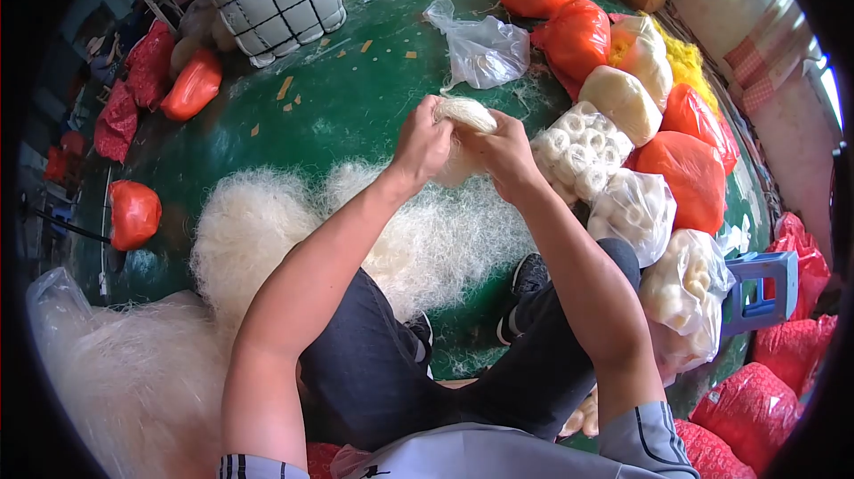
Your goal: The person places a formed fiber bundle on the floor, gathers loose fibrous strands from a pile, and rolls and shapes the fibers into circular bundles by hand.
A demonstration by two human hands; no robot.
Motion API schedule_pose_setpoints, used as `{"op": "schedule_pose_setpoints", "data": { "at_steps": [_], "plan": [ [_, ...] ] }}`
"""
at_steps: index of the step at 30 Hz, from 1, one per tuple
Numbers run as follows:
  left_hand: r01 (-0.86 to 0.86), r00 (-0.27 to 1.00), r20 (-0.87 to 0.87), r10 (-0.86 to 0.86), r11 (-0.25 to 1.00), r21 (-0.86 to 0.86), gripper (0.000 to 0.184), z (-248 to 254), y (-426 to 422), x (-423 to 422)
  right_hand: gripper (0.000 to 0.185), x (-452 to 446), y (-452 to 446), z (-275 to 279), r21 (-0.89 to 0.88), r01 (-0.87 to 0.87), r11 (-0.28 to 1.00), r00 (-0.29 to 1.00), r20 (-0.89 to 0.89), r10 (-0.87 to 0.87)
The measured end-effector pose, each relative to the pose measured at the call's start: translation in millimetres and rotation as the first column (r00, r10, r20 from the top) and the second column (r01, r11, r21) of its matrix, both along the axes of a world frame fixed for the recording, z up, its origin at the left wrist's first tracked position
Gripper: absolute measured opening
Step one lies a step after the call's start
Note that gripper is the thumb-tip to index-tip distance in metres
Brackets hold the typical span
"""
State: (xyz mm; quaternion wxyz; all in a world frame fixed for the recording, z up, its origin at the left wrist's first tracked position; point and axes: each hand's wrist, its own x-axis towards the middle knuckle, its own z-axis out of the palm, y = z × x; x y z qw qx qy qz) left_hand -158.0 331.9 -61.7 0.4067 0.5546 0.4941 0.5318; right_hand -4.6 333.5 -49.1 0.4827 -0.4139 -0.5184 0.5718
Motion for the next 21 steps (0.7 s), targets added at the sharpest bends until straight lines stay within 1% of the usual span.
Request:
{"op": "schedule_pose_setpoints", "data": {
  "at_steps": [1,2,3,4,5,7,8,10,13,14,15,16,18,19,20,21],
  "plan": [
    [-0.035,0.999,0.0,0.035,0.999,0.035,0.029,-3.3,1.2,1.9,0.029,-0.3,0.9,-0.9,-0.004,-0.011,1.0,0.999,-0.036,0.011],
    [-0.069,0.985,-0.149,0.089,0.989,0.132,0.027,-7.0,0.9,2.2,0.029,2.7,3.4,-0.5,0.068,0.026,0.997,0.988,0.153,-0.037],
    [-0.088,0.945,-0.287,0.155,0.969,0.232,0.025,13.0,-10.4,6.8,0.03,5.9,3.9,8.8,0.144,0.05,0.988,0.938,0.333,-0.096],
    [-0.091,0.883,-0.41,0.229,0.94,0.329,0.024,26.3,-17.3,9.9,0.03,8.6,2.8,19.4,0.221,0.058,0.974,0.852,0.497,-0.164],
    [-0.035,0.87,-0.467,0.155,0.966,0.255,0.023,32.2,-19.0,9.1,0.031,10.7,0.6,29.4,0.336,-0.04,0.941,0.722,0.66,-0.205],
    [0.063,0.826,-0.563,0.001,0.994,0.095,0.023,36.8,-18.6,2.0,0.03,10.4,-1.5,26.2,0.338,0.015,0.941,0.785,0.579,-0.221],
    [0.018,0.844,-0.535,0.029,0.996,0.083,0.023,36.8,-17.5,2.6,0.03,9.5,-2.4,24.4,0.337,0.041,0.941,0.813,0.536,-0.227],
    [-0.069,0.874,-0.478,0.089,0.996,0.059,0.024,32.0,-13.1,5.2,0.03,5.2,0.2,13.1,0.204,0.104,0.974,0.874,0.449,-0.187],
    [-0.118,0.896,-0.427,0.117,0.993,0.024,0.022,26.5,-12.1,6.8,0.03,-4.1,1.2,1.6,0.04,0.181,0.983,0.931,0.315,-0.184],
    [-0.109,0.896,-0.423,0.134,0.991,0.082,0.022,24.9,-11.2,7.2,0.031,-4.4,0.9,-1.4,-0.011,0.204,0.979,0.943,0.272,-0.194],
    [-0.1,0.896,-0.418,0.15,0.985,0.14,0.023,28.2,-12.0,8.0,0.031,-1.8,1.9,2.2,-0.005,0.191,0.981,0.926,0.333,-0.179],
    [-0.092,0.896,-0.41,0.167,0.976,0.196,0.023,30.2,-12.9,8.1,0.031,1.0,-1.4,10.9,0.06,0.172,0.983,0.905,0.385,-0.181],
    [-0.053,0.918,-0.389,0.075,0.996,0.069,0.024,33.8,-10.8,2.9,0.03,4.1,-5.7,25.4,0.187,0.11,0.976,0.854,0.485,-0.189],
    [-0.034,0.926,-0.375,0.033,0.999,0.004,0.025,34.5,-10.5,-0.3,0.03,2.2,-4.4,17.9,0.152,0.122,0.981,0.91,0.377,-0.171],
    [-0.041,0.967,-0.252,0.041,0.999,0.003,0.026,28.3,-8.5,-1.1,0.031,-0.7,-1.6,6.2,0.117,0.129,0.985,0.952,0.262,-0.156],
    [-0.046,0.991,-0.124,0.046,0.999,0.004,0.027,22.4,-5.9,0.9,0.031,-3.8,-1.1,5.6,0.084,0.135,0.987,0.979,0.141,-0.146]
  ]
}}
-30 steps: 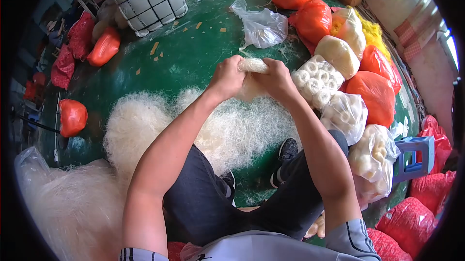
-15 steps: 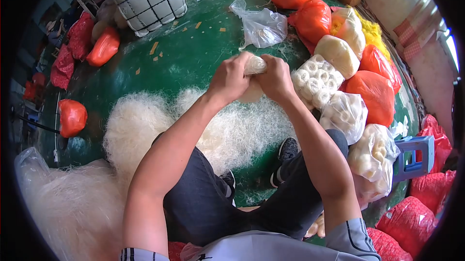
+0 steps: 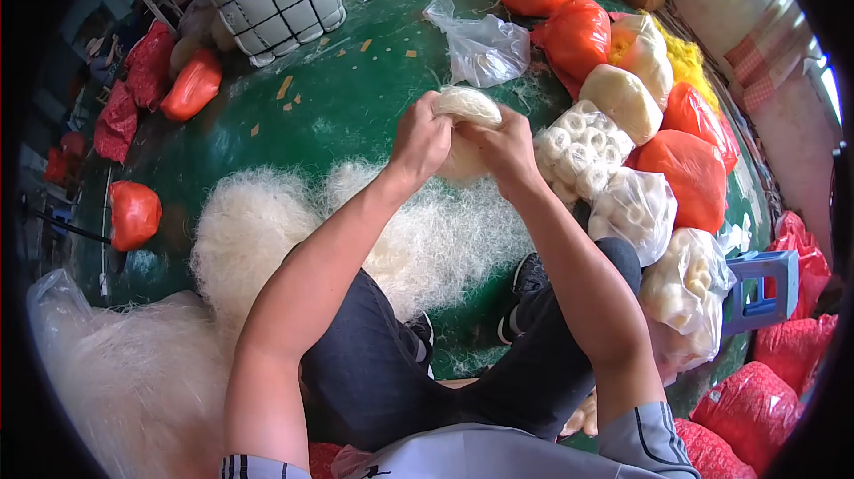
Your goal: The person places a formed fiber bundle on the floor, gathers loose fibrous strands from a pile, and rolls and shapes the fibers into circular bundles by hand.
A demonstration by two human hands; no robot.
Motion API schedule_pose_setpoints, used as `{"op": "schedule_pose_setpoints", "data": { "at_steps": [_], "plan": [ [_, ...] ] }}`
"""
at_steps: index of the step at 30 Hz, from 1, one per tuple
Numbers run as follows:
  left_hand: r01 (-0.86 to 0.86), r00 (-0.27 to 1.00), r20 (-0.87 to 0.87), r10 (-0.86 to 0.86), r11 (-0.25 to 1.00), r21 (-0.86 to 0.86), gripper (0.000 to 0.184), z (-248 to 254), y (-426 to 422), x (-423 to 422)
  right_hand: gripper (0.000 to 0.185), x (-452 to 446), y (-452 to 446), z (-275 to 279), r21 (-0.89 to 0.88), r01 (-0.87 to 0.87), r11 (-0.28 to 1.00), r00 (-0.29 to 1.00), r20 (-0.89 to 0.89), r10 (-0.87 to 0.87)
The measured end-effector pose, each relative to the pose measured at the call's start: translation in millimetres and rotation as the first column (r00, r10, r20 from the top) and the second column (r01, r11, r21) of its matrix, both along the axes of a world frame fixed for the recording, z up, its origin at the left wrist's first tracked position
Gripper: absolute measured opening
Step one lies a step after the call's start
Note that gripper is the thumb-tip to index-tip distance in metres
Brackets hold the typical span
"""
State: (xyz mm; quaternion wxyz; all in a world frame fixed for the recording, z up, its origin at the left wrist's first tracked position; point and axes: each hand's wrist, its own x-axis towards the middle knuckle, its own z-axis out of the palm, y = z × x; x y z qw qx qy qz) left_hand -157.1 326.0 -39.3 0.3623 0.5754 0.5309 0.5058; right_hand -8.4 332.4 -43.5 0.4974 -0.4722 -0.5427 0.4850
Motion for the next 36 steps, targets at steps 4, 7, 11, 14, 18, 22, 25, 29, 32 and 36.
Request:
{"op": "schedule_pose_setpoints", "data": {
  "at_steps": [4,7,11,14,18,22,25,29,32,36],
  "plan": [
    [-0.075,0.986,-0.14,0.093,0.989,0.126,0.029,3.9,-1.8,4.0,0.035,7.5,-0.7,11.2,0.025,-0.084,0.996,0.941,0.33,0.071],
    [0.09,0.958,-0.274,-0.084,0.996,0.011,0.03,28.4,-13.2,0.0,0.037,10.3,0.1,21.1,0.099,-0.095,0.99,0.881,0.471,0.038],
    [0.093,0.988,0.124,-0.095,0.995,0.024,0.03,-8.5,10.3,-10.2,0.036,5.4,0.0,5.6,-0.001,-0.107,0.994,0.987,0.119,0.106],
    [0.071,0.976,0.206,-0.076,0.997,0.034,0.028,-8.8,5.2,-4.3,0.034,7.1,-2.6,9.6,0.026,-0.131,0.991,0.959,0.258,0.12],
    [0.067,0.998,-0.029,-0.064,0.992,0.104,0.028,17.3,-5.6,-3.4,0.033,11.5,-0.1,19.8,0.182,-0.08,0.98,0.872,0.489,-0.019],
    [0.269,0.927,0.256,-0.273,0.962,0.053,0.027,9.4,1.5,-4.1,0.033,2.1,-8.6,15.8,0.16,-0.008,0.987,0.976,0.215,-0.027],
    [0.261,0.901,0.369,-0.228,0.964,-0.042,0.027,8.8,2.2,-4.2,0.034,4.7,-1.4,12.5,0.092,-0.023,0.995,0.988,0.157,0.008],
    [0.147,0.97,0.19,-0.151,0.988,0.039,0.032,5.5,-5.4,0.4,0.036,7.2,-5.1,24.4,0.155,0.019,0.988,0.909,0.408,-0.082],
    [0.096,0.995,0.017,-0.097,0.995,0.038,0.034,6.5,-6.5,2.6,0.034,7.2,-4.5,24.7,0.175,0.044,0.984,0.901,0.418,-0.114],
    [0.093,0.965,-0.242,-0.102,0.994,-0.048,0.04,2.6,-0.3,-2.5,0.028,12.1,-2.3,18.6,0.264,-0.077,0.961,0.899,0.436,-0.048]
  ]
}}
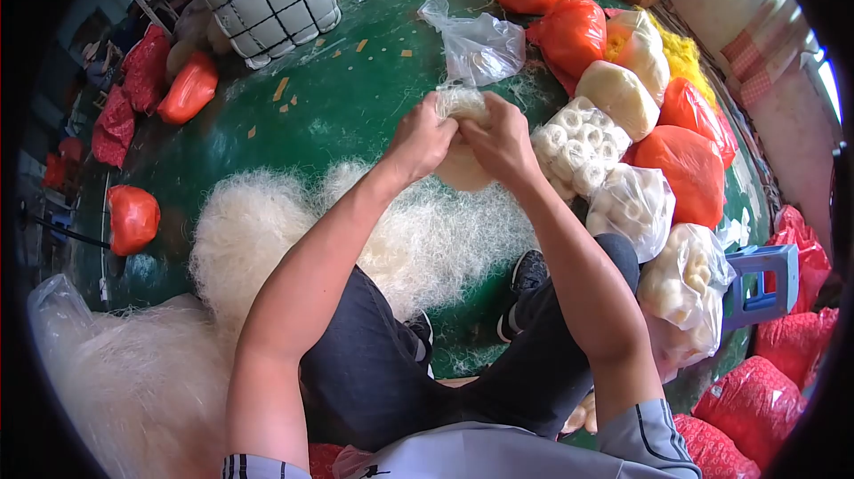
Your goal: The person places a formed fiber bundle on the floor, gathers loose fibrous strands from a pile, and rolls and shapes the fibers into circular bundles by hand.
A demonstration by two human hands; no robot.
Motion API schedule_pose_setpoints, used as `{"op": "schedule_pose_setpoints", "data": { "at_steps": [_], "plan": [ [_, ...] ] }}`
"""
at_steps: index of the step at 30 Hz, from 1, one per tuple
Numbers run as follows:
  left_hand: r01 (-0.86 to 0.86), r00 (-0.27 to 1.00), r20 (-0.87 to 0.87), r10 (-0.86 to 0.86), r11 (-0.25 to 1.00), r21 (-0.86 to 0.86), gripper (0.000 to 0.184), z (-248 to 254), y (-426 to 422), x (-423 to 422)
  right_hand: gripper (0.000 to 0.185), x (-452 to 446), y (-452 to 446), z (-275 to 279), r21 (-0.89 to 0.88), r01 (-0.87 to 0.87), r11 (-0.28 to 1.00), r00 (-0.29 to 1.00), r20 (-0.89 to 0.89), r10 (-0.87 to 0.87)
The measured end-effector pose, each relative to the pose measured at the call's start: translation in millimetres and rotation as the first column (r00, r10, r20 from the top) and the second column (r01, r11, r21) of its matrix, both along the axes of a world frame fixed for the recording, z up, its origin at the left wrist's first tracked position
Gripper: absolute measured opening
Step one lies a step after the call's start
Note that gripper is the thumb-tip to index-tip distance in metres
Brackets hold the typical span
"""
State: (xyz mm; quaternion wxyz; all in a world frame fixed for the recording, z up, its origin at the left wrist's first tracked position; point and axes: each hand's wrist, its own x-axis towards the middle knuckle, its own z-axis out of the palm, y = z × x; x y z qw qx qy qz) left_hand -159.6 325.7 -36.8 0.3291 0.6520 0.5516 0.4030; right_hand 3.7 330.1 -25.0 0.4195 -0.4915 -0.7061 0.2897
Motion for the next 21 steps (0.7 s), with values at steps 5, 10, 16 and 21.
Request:
{"op": "schedule_pose_setpoints", "data": {
  "at_steps": [5,10,16,21],
  "plan": [
    [0.111,0.984,-0.125,-0.127,0.986,-0.127,0.028,9.5,-12.4,-12.9,0.017,15.7,0.1,4.6,0.096,-0.271,0.958,0.923,0.31,0.23],
    [0.096,0.988,-0.091,-0.123,0.962,-0.255,0.015,17.1,-2.6,-18.5,0.013,16.4,2.9,1.6,0.143,-0.187,0.972,0.933,0.334,0.131],
    [0.222,0.923,-0.221,-0.316,0.903,-0.367,0.017,13.9,-5.2,-24.1,0.009,13.7,-6.6,3.2,0.24,-0.359,0.902,0.837,0.51,0.197],
    [0.178,0.935,-0.264,-0.238,0.957,-0.231,0.018,20.6,-14.0,-18.3,0.013,19.6,-0.6,-1.0,0.163,-0.304,0.939,0.875,0.438,0.208]
  ]
}}
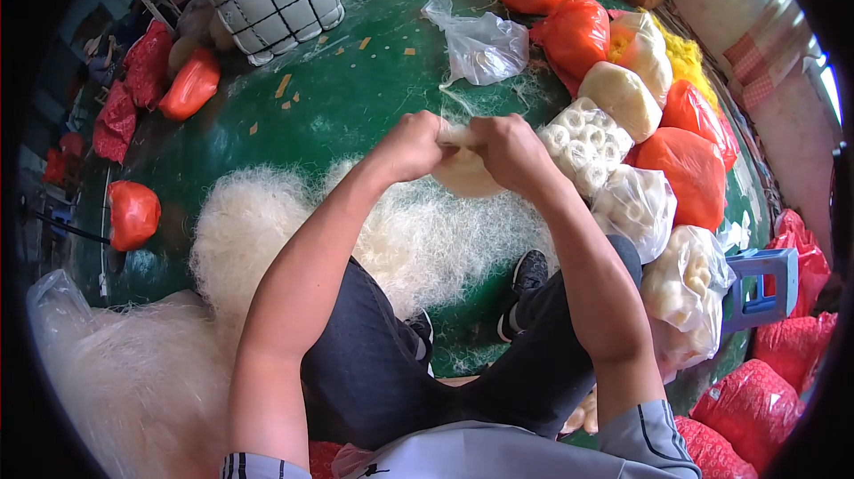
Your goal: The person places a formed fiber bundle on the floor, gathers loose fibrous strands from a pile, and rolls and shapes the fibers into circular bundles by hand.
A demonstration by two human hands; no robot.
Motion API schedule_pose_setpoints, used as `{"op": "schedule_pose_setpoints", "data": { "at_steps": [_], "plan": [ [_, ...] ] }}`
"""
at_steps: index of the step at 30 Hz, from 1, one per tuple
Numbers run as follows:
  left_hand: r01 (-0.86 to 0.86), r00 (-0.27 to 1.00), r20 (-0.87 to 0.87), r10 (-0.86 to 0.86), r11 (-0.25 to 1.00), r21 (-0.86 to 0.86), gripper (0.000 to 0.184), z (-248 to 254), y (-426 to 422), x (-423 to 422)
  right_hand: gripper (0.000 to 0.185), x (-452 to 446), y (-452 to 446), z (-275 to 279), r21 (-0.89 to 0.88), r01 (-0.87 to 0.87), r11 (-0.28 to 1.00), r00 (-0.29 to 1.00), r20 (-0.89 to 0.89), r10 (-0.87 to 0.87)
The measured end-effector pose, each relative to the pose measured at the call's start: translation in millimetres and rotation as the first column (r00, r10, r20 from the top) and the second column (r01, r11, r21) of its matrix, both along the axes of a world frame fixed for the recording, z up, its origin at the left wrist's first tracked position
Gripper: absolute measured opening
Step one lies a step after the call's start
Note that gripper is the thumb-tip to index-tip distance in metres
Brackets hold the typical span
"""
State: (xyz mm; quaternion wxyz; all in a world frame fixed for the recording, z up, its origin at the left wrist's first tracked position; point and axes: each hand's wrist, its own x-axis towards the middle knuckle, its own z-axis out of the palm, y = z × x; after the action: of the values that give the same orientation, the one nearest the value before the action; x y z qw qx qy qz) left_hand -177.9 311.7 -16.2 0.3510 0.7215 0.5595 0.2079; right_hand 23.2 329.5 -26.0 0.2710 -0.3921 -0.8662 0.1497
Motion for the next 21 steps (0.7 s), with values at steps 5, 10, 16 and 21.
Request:
{"op": "schedule_pose_setpoints", "data": {
  "at_steps": [5,10,16,21],
  "plan": [
    [-0.067,0.984,0.171,0.057,0.996,0.054,0.021,-10.5,6.1,0.7,0.02,-8.7,-5.8,4.7,-0.093,0.171,0.981,0.97,-0.161,-0.184],
    [-0.116,0.859,0.5,0.106,0.993,-0.012,0.025,-28.3,16.3,2.9,0.027,-6.0,1.5,8.5,-0.364,0.212,0.907,0.925,-0.225,-0.307],
    [-0.144,0.922,0.364,0.13,0.99,0.01,0.034,-23.3,13.5,4.2,0.033,-8.4,9.3,-2.0,-0.435,0.068,0.898,0.847,-0.45,-0.283],
    [-0.187,0.961,0.219,0.168,0.98,0.066,0.037,-0.5,-3.2,15.8,0.035,0.5,5.6,19.3,-0.321,0.176,0.931,0.95,-0.193,-0.246]
  ]
}}
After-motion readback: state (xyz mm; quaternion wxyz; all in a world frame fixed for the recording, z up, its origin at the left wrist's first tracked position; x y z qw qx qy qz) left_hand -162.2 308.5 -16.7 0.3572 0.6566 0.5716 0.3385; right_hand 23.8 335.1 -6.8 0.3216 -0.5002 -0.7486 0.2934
